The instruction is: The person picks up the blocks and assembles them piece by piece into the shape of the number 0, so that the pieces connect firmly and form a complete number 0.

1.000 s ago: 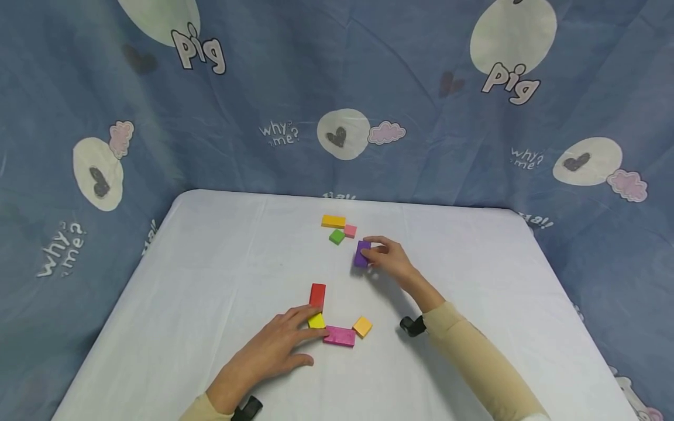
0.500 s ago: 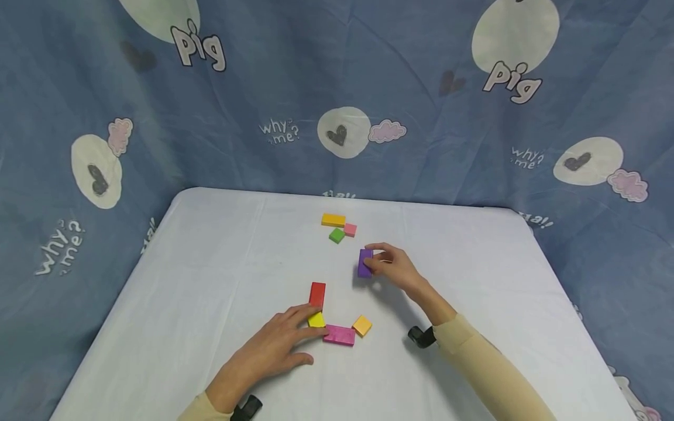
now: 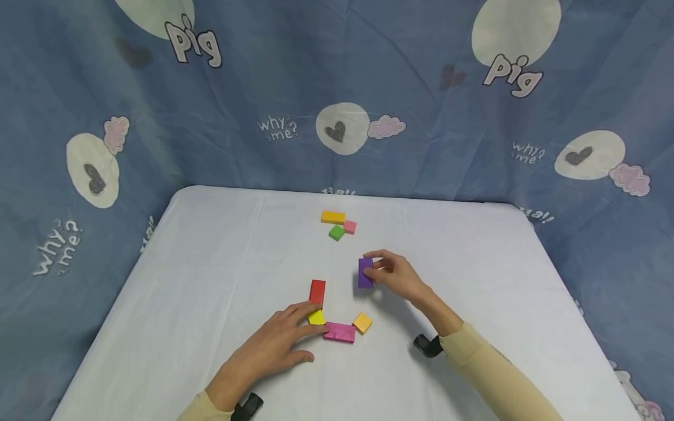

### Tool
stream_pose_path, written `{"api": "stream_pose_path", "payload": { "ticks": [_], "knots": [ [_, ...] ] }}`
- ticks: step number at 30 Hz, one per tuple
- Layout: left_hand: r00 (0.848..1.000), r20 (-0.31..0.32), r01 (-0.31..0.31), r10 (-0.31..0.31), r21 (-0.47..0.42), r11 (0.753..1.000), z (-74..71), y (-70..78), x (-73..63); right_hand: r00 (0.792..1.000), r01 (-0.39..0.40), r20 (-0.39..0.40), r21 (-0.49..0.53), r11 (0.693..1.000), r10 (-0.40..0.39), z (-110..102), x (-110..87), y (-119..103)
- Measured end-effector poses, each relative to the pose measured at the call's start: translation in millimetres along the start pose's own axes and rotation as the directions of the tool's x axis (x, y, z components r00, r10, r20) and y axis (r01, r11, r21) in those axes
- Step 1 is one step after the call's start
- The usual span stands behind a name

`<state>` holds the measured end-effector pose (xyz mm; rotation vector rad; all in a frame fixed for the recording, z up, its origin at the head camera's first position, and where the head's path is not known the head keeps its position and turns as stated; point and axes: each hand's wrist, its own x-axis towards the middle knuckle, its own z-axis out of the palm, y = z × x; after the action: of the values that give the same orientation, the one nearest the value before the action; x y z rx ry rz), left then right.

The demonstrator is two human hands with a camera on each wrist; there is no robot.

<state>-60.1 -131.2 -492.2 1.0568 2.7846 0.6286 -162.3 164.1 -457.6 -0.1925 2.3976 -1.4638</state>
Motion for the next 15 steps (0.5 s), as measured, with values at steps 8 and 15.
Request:
{"api": "stream_pose_path", "payload": {
  "ticks": [8, 15],
  "knots": [
    [1.000, 0.002, 0.003, -0.003, -0.012, 1.000, -0.5, 0.4, 0.6, 0.997, 0.057, 0.045, -0.038, 0.998, -0.055, 6, -4.1, 7],
    [1.000, 0.009, 0.003, -0.003, -0.003, 1.000, -0.6, 0.4, 1.0, 0.997, 0.044, 0.072, -0.056, 0.997, -0.040, 15, -7.4, 15]
  ]
}}
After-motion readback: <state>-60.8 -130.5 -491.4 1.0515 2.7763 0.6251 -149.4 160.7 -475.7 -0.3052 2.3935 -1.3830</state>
